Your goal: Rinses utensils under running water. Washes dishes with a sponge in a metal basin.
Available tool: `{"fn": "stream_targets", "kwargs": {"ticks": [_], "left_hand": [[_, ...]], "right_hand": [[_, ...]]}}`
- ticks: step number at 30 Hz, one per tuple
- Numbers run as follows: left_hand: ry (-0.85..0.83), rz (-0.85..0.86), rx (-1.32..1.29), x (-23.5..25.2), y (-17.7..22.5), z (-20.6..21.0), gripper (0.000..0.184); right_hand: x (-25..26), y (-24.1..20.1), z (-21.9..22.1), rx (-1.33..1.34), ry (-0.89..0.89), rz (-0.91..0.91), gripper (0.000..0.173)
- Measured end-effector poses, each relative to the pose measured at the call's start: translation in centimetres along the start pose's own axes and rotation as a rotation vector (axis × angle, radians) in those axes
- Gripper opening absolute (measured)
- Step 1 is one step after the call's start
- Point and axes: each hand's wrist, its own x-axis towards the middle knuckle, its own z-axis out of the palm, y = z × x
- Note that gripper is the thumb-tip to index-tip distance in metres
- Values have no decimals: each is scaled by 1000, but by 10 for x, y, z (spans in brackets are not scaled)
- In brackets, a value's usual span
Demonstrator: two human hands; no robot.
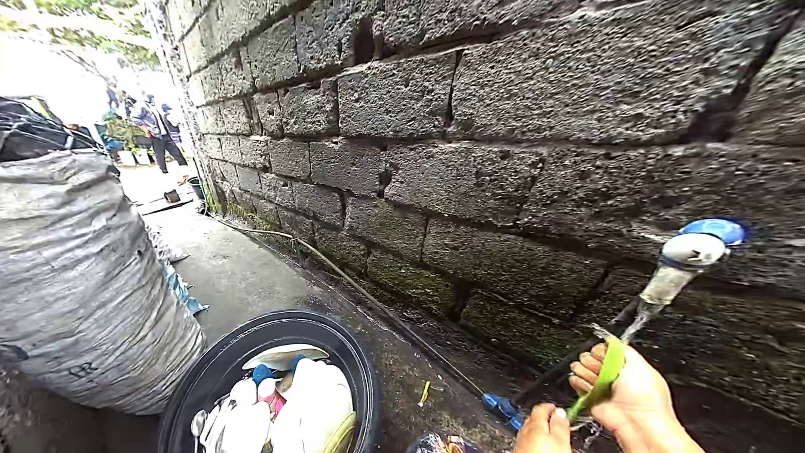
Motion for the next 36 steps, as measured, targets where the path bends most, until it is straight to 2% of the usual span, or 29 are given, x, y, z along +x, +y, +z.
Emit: {"fn": "stream_targets", "kwargs": {"ticks": [2,4,6,9,11,13,16,18,20,22,24,26,28,30,31,34,36], "left_hand": [[-75,15,4,8,-11,10,55],[-97,30,13,12,-9,6,53],[-99,21,69,17,-6,-6,50],[-170,-9,177,27,-16,-22,53],[-193,13,184,28,-19,-27,50],[-201,49,81,22,-14,-28,39],[-190,23,-186,7,1,-24,27],[-167,-37,-286,0,6,-17,26],[-140,-65,-385,-3,8,-9,18],[-84,-56,-457,0,9,-2,15],[-47,-28,-446,5,9,-1,18],[-47,-41,-416,7,10,0,21],[-44,-88,-368,8,10,2,26],[-36,-143,-275,8,9,1,34],[-40,-165,-211,7,9,0,36],[-39,-163,-43,8,8,-3,34],[-10,-132,-5,9,9,-6,32]], "right_hand": [[5,-7,-14,210,-168,35,53],[18,-13,-29,332,-208,60,58],[30,-25,-42,273,-209,43,55],[38,-46,-46,-229,-257,24,36],[39,-53,-42,-655,-334,-19,32],[34,-60,-28,-1073,-419,-114,27],[17,-64,6,-1684,-654,-335,21],[1,-62,25,-2011,-704,-408,29],[-9,-66,39,-2232,-692,-458,48],[-8,-70,38,-2204,-606,-527,57],[-4,-67,29,-1910,-472,-465,54],[1,-45,11,-1331,-347,-428,43],[1,-10,-5,-725,-252,-387,43],[-8,17,-15,-356,-163,-370,43],[-14,27,-21,-314,-122,-391,42],[-35,48,-35,-522,15,-451,43],[-46,56,-32,-603,94,-424,45]]}}
